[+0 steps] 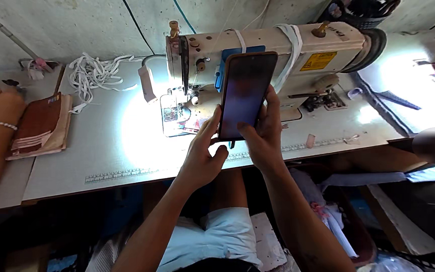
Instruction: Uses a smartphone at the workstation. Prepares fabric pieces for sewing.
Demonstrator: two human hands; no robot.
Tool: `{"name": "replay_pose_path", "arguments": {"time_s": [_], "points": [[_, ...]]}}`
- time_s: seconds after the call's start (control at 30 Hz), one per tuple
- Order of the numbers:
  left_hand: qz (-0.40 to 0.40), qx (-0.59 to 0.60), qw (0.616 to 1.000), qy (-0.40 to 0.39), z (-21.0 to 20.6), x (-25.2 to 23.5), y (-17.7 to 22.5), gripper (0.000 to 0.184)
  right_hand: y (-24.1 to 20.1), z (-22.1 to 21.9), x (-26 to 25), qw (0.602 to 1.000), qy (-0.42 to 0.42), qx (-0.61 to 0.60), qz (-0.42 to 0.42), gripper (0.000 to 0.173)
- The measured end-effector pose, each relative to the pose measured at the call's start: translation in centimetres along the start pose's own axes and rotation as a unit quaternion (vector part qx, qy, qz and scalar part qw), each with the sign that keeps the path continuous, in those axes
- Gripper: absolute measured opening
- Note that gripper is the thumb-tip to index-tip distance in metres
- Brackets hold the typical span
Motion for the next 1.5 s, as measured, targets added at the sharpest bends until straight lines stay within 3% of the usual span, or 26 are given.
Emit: {"name": "replay_pose_path", "arguments": {"time_s": [0.23,0.43,0.63,0.77,0.97,1.3,1.5], "points": [[0.003,0.007,1.0,0.002,0.0,0.1,0.1,0.08,-0.1,-0.1,0.0,1.0,0.002,-0.03,-0.005,0.077],[0.002,-0.002,1.0,-0.001,-0.3,0.4,0.0,0.08,0.2,0.1,0.0,0.995,0.046,-0.06,-0.064,0.045],[0.01,-0.007,1.0,-0.003,-1.0,0.7,-0.1,0.083,-0.3,0.1,-0.4,0.986,0.121,-0.05,-0.099,0.047],[0.005,-0.004,1.0,-0.002,-0.7,0.6,-0.3,0.082,0.1,0.1,-0.2,0.988,0.086,-0.069,-0.104,0.05],[0.003,-0.014,1.0,0.001,-0.5,0.4,-0.1,0.082,0.3,0.1,0.2,0.993,0.053,-0.045,-0.096,0.04],[-0.006,-0.022,1.0,0.003,0.0,0.0,0.3,0.081,-0.2,0.0,0.3,0.997,0.0,-0.065,-0.037,0.058],[-0.01,-0.005,1.0,0.007,0.1,-0.4,0.6,0.081,-0.2,0.2,0.1,0.998,-0.059,-0.01,0.004,0.097]]}}
Point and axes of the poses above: each hand's wrist, its own x-axis away from the middle knuckle, its own z-axis out of the back of the hand, y = z × x, the point moved 4 cm from there along -x, towards the middle knuckle, and after that the axes turned 13 degrees about y, right-handed, at the moved point
